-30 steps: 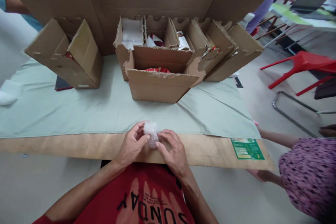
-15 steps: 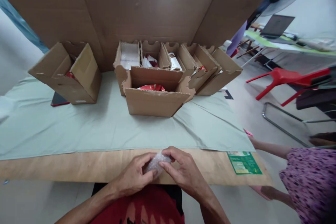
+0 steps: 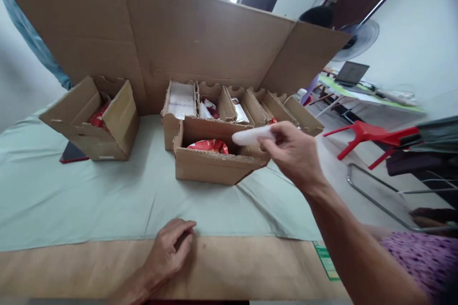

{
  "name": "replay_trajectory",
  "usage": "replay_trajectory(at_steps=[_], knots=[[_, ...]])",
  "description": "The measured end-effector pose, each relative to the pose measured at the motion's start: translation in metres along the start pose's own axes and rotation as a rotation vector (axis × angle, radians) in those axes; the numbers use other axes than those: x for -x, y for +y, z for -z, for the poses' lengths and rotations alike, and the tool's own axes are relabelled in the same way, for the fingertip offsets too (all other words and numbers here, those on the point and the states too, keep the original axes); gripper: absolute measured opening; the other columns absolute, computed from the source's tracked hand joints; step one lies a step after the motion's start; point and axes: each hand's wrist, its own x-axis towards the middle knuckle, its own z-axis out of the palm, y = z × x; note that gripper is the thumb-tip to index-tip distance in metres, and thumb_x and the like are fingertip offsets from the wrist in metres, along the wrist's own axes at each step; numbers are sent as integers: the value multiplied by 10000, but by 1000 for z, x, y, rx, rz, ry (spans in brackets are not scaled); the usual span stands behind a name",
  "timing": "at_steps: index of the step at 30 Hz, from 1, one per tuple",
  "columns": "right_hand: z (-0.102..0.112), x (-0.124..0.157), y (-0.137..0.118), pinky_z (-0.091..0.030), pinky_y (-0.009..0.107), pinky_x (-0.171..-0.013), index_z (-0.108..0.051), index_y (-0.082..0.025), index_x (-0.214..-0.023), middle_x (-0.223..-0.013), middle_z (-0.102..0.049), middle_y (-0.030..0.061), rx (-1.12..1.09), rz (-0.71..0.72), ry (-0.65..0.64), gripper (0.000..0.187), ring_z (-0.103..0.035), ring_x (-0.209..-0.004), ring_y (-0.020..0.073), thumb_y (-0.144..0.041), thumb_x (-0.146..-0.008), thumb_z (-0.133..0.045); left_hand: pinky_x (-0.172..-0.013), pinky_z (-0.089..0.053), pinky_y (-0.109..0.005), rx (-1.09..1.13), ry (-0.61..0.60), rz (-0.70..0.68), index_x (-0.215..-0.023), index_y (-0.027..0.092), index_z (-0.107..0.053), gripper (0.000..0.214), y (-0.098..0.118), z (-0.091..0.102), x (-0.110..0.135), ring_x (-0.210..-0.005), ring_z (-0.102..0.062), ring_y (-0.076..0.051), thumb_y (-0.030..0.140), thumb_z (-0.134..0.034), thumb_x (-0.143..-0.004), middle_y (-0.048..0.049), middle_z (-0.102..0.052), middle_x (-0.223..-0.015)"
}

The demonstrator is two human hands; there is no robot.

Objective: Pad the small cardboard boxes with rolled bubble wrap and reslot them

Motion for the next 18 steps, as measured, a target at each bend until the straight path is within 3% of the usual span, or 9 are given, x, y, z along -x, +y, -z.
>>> replay_trajectory(at_steps=[3, 6, 10, 18], knots=[[-23, -30, 0, -495, 337, -758, -747, -173, -933, -926, -749, 92, 361, 74, -315, 125, -684, -880, 250, -229, -865, -659, -643, -567, -286, -23, 5, -90, -1059, 208, -685, 256, -1, -5, -1, -676, -694, -172, 96, -535, -884, -35, -738, -762], [-32, -49, -9, -491, 385, -819, -784, -154, -910, -999, -762, 169, 662, 168, -528, 182, -700, -992, 318, -276, -893, -650, -626, -559, -294, -13, -13, -105, -1085, 207, -668, 278, -3, -6, -2, -672, -685, -179, 86, -530, -877, -38, -734, -768], [-36, -66, -27, -518, 372, -785, -788, -125, -934, -928, -786, 198, 800, 178, -792, 181, -748, -949, 326, -199, -884, -631, -609, -552, -289, 3, -23, -110, -1088, 203, -666, 283, -3, -4, -4, -667, -677, -178, 81, -538, -868, -38, -725, -766], [-45, -70, -37, -545, 353, -841, -785, -101, -1008, -961, -786, 226, 761, 209, -765, 230, -752, -996, 317, -232, -856, -673, -596, -563, -295, 24, -2, -135, -1116, 213, -670, 314, -3, -5, -7, -646, -687, -189, 73, -533, -870, -44, -731, -753]])
